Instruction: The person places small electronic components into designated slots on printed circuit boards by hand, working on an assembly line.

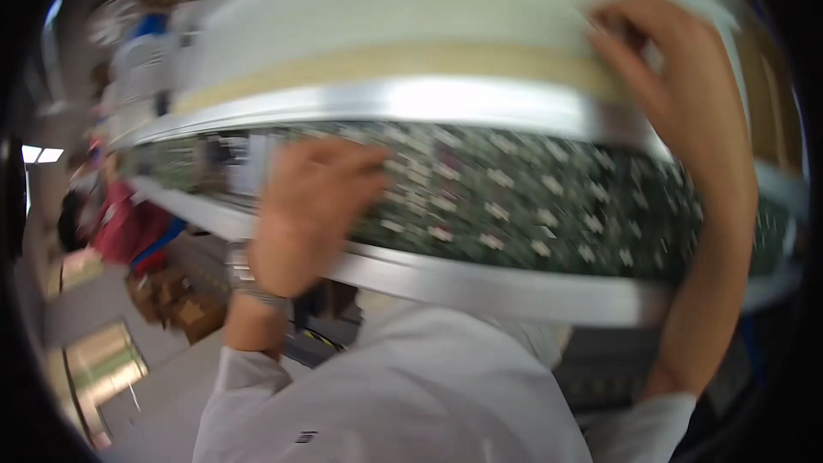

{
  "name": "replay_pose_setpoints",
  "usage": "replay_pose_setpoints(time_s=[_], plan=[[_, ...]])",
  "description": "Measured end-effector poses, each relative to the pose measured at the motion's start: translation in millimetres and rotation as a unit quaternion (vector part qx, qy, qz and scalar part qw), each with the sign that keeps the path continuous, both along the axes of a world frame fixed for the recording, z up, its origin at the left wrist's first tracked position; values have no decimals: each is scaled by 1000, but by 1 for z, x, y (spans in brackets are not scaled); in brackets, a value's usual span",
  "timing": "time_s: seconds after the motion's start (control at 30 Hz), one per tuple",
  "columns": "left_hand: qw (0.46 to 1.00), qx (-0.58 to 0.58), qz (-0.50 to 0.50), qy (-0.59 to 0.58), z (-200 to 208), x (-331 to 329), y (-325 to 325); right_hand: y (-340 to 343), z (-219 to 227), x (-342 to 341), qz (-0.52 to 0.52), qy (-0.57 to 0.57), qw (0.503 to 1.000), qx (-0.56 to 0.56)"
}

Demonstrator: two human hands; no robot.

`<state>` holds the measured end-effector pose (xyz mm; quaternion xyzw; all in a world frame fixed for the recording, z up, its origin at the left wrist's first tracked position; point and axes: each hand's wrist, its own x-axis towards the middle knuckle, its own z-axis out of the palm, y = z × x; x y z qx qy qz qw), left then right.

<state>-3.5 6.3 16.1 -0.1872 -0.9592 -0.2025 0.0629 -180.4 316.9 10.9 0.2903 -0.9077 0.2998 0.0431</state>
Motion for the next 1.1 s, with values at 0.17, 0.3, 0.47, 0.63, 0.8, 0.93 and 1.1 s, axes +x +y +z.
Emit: replay_pose_setpoints(time_s=[0.17,0.3,0.47,0.63,0.8,0.93,1.1], plan=[[974,120,178,78,-8,9,-19,22,-3,18,-72,-118,988,-74],[959,28,280,24,-21,39,-32,17,-9,7,-29,-178,979,-92],[948,66,311,27,-18,45,-27,14,-8,10,-4,-195,962,-194],[958,114,263,-7,-27,36,-26,2,47,34,30,-185,976,-113],[974,133,183,9,-15,26,-14,9,49,50,60,-239,960,-136],[988,122,80,-48,1,4,2,35,46,72,-10,-277,950,-142],[990,69,50,-109,19,-34,10,55,34,87,-6,-191,980,-62]])
